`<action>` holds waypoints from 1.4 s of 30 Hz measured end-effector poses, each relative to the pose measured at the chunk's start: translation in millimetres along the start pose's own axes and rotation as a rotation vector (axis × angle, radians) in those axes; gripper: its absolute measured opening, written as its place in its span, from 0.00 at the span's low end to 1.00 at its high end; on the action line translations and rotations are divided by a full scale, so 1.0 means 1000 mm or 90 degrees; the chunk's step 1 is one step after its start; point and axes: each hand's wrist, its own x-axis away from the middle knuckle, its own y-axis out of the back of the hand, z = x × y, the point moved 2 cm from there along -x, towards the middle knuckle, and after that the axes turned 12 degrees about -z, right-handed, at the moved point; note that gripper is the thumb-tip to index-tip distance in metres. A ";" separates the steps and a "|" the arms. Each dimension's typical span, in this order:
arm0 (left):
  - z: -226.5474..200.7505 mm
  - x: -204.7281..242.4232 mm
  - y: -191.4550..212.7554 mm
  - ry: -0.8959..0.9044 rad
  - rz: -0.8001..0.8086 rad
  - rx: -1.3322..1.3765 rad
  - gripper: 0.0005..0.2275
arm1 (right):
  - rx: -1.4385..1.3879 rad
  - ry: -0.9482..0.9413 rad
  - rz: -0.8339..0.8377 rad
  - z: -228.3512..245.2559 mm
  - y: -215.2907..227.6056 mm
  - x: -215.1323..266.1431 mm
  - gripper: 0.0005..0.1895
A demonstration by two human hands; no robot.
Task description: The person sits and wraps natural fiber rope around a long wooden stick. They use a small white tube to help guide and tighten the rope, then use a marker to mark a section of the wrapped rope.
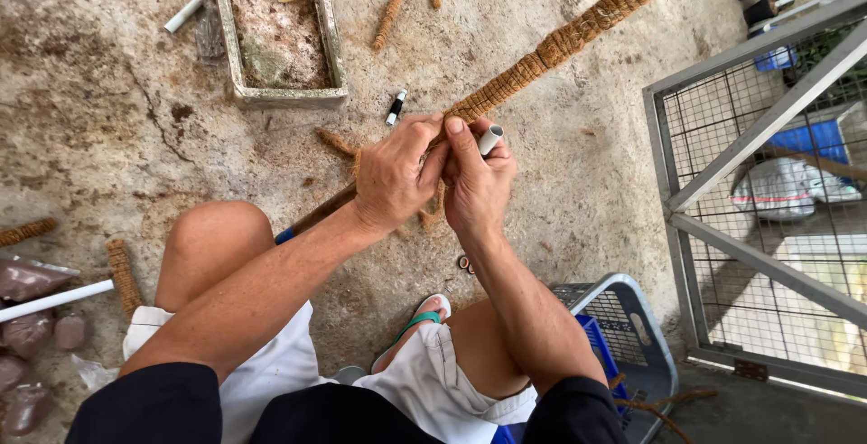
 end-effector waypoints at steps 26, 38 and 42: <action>0.017 0.008 -0.007 0.602 0.376 0.662 0.17 | 0.162 -0.024 0.226 0.034 0.041 -0.011 0.19; 0.004 0.011 0.001 0.740 0.389 0.750 0.16 | 0.183 -0.011 0.211 0.031 0.037 0.000 0.21; -0.002 0.007 0.001 0.712 0.364 0.774 0.17 | -0.032 -0.090 0.199 0.036 0.027 0.005 0.13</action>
